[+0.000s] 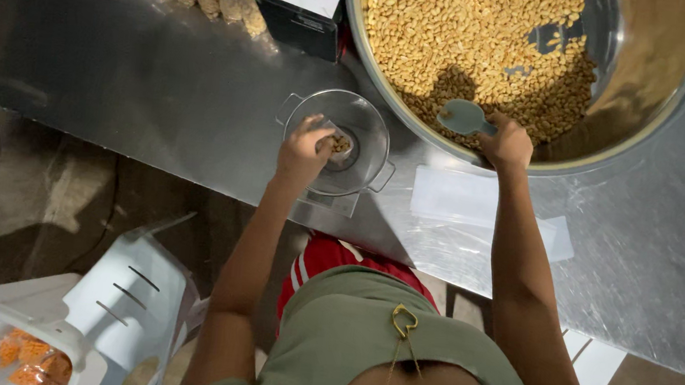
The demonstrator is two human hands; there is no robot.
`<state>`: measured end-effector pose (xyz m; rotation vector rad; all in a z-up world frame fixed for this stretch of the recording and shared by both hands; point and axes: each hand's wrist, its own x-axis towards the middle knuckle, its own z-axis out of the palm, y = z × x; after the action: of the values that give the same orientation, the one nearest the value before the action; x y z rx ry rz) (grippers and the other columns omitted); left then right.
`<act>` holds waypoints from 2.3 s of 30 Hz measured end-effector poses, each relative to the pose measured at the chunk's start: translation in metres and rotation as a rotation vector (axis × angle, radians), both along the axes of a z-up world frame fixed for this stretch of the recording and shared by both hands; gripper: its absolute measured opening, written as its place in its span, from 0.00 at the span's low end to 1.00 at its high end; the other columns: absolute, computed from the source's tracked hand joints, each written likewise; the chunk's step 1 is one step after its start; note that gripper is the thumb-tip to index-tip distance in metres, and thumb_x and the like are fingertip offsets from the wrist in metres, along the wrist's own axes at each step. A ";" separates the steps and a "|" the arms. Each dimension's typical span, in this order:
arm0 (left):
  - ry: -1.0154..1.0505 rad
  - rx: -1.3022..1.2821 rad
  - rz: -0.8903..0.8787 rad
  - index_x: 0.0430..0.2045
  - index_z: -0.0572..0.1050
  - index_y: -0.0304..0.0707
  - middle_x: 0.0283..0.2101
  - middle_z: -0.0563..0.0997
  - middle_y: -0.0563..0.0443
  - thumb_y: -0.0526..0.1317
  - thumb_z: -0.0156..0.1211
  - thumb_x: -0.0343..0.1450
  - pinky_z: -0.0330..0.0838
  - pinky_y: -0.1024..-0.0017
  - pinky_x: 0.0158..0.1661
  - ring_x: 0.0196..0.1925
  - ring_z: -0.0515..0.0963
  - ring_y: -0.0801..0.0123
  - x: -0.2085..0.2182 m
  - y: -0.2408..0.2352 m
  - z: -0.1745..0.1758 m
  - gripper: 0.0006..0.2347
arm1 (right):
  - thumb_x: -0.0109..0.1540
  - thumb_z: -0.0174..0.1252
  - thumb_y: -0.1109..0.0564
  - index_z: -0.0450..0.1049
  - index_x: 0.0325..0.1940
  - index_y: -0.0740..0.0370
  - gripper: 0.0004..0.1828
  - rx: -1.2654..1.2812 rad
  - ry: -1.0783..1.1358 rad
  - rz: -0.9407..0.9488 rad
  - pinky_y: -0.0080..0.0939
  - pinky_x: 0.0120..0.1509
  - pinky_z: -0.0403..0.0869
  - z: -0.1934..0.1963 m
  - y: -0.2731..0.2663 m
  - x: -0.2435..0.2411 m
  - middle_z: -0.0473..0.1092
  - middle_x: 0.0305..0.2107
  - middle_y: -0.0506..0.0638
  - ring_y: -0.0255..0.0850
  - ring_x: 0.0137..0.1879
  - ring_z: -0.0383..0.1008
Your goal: The person scoops roasted peanuts from a large metal bowl using a plastic scoop and pours them into small transparent bags placed on a digital scale. After filling each bag, the person places it on a metal table alongside other filled bags.
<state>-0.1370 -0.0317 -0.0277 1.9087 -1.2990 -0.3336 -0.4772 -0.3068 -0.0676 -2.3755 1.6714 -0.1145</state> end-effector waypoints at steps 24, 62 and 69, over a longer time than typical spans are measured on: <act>0.215 -0.062 0.663 0.52 0.75 0.36 0.54 0.74 0.42 0.38 0.59 0.73 0.79 0.62 0.45 0.44 0.82 0.59 -0.159 0.182 -0.012 0.14 | 0.60 0.71 0.39 0.74 0.62 0.55 0.32 0.274 0.351 0.473 0.48 0.47 0.73 -0.074 -0.111 0.065 0.77 0.40 0.55 0.44 0.43 0.75; 0.432 0.321 0.412 0.45 0.77 0.37 0.44 0.79 0.44 0.43 0.60 0.70 0.76 0.60 0.43 0.38 0.83 0.58 -0.194 0.211 -0.078 0.13 | 0.59 0.72 0.53 0.82 0.54 0.55 0.20 -0.064 -0.336 0.724 0.52 0.46 0.75 0.167 0.110 0.112 0.77 0.40 0.57 0.53 0.42 0.78; 0.436 0.318 0.417 0.45 0.77 0.38 0.44 0.79 0.44 0.43 0.61 0.70 0.77 0.61 0.42 0.38 0.83 0.58 -0.190 0.209 -0.085 0.13 | 0.59 0.70 0.51 0.82 0.54 0.51 0.19 -0.157 -0.210 0.767 0.54 0.46 0.75 0.175 0.111 0.119 0.76 0.39 0.55 0.53 0.43 0.78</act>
<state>-0.3272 0.1774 -0.1123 2.1525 -0.5688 -0.7222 -0.3577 -0.1960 0.1069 -2.8185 0.6050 -0.3475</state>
